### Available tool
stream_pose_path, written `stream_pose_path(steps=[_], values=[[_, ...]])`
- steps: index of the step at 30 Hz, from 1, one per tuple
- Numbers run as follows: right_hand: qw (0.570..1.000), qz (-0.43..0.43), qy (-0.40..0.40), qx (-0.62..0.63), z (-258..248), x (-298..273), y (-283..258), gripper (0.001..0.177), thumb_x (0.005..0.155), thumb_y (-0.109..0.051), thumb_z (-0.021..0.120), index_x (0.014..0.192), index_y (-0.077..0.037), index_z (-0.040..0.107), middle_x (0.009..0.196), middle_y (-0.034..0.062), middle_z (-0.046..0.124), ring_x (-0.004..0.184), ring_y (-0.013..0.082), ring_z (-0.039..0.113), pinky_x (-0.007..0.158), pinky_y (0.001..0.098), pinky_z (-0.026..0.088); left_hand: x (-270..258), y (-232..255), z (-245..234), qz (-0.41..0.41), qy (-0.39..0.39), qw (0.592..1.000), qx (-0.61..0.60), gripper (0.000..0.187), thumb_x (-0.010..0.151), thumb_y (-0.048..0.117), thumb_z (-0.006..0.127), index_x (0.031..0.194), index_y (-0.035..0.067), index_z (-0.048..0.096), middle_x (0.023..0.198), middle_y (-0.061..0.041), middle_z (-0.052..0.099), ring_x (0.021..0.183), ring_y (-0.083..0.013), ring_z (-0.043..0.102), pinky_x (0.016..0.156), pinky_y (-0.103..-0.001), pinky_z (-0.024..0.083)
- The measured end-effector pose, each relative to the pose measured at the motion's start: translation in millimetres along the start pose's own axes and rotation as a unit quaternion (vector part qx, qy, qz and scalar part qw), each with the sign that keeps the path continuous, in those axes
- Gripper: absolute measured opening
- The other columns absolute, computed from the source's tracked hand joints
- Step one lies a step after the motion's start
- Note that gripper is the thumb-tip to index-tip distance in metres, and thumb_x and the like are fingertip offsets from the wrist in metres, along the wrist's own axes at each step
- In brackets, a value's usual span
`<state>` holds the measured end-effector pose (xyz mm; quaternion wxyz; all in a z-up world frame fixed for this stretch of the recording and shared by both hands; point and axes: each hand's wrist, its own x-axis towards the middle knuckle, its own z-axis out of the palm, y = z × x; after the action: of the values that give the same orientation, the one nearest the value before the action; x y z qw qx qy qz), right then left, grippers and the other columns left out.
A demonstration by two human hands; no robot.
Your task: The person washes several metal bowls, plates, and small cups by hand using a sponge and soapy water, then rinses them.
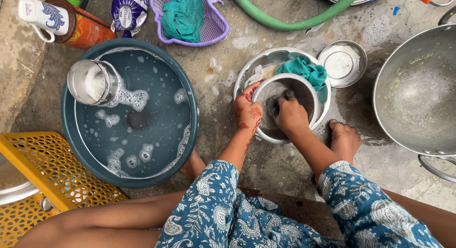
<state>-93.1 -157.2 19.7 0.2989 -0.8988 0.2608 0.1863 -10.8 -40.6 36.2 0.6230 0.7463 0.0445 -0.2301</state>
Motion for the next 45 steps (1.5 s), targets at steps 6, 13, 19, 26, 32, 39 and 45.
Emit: stream_pose_path(steps=[6,13,19,26,32,39,45], values=[[0.968,-0.181,0.099,0.141,7.9,20.8,-10.4,0.056,0.061,-0.012,0.083,0.116,-0.005,0.075,0.107,0.0283,0.07,0.092,0.0453,0.07,0.084,0.0495,0.056,-0.8,-12.7,-3.1,0.034,0.004,0.998,-0.055,0.066,0.068,-0.019,0.04,0.122,0.001,0.072,0.113,-0.008,0.076,0.104,-0.0132,0.069,0.091,-0.022,0.051],[0.999,-0.008,-0.002,0.049,18.6,14.4,-6.0,0.042,0.068,-0.017,0.09,0.104,0.001,0.075,0.1,0.029,0.07,0.094,0.0431,0.071,0.092,0.0472,0.055,-1.5,15.6,1.6,-0.027,0.041,0.997,0.057,0.066,0.068,-0.019,0.042,0.119,0.004,0.077,0.104,-0.008,0.079,0.093,-0.013,0.068,0.081,-0.025,0.052],[0.951,-0.152,0.158,0.217,-1.2,15.9,-20.3,0.047,0.072,-0.008,0.076,0.119,0.001,0.073,0.11,0.0275,0.071,0.097,0.044,0.07,0.085,0.0479,0.057,-12.1,11.4,-1.9,0.029,0.034,0.998,0.038,0.064,0.069,-0.017,0.042,0.119,0.006,0.075,0.11,-0.007,0.078,0.104,-0.0115,0.071,0.093,-0.024,0.051],[0.989,0.105,-0.098,-0.021,4.9,-2.8,-22.3,0.045,0.079,-0.03,0.085,0.111,0.0,0.073,0.113,0.0267,0.071,0.105,0.0418,0.07,0.091,0.0469,0.057,-23.4,13.0,-1.7,-0.051,0.037,0.997,0.05,0.063,0.072,-0.017,0.044,0.122,0.007,0.075,0.105,-0.009,0.078,0.096,-0.0159,0.072,0.087,-0.027,0.054],[0.988,-0.006,0.045,0.149,-2.3,6.2,-32.1,0.049,0.076,-0.02,0.083,0.122,-0.009,0.072,0.116,0.0233,0.07,0.104,0.0399,0.07,0.093,0.0465,0.056,-24.4,-14.4,4.2,0.008,0.084,0.995,-0.053,0.063,0.072,-0.017,0.044,0.127,0.001,0.069,0.123,-0.008,0.073,0.112,-0.0153,0.068,0.1,-0.027,0.05],[0.981,-0.169,-0.013,-0.091,-27.2,7.8,-17.9,0.059,0.077,0.0,0.068,0.126,-0.032,0.074,0.133,0.0039,0.062,0.118,0.0322,0.06,0.098,0.0409,0.054,-41.7,-29.4,-15.5,-0.007,0.076,0.997,0.027,0.041,0.076,-0.007,0.058,0.115,0.003,0.053,0.118,-0.012,0.06,0.107,-0.0232,0.062,0.098,-0.034,0.047],[0.843,-0.386,-0.281,-0.249,-24.4,-0.7,-1.0,0.048,0.091,-0.008,0.058,0.12,-0.043,0.074,0.141,-0.0084,0.055,0.13,0.0244,0.049,0.106,0.0384,0.049,3.4,-30.1,-25.2,0.133,-0.005,0.956,0.26,0.031,0.074,0.01,0.075,0.097,0.0,0.056,0.094,-0.02,0.062,0.085,-0.0358,0.062,0.079,-0.043,0.051]])
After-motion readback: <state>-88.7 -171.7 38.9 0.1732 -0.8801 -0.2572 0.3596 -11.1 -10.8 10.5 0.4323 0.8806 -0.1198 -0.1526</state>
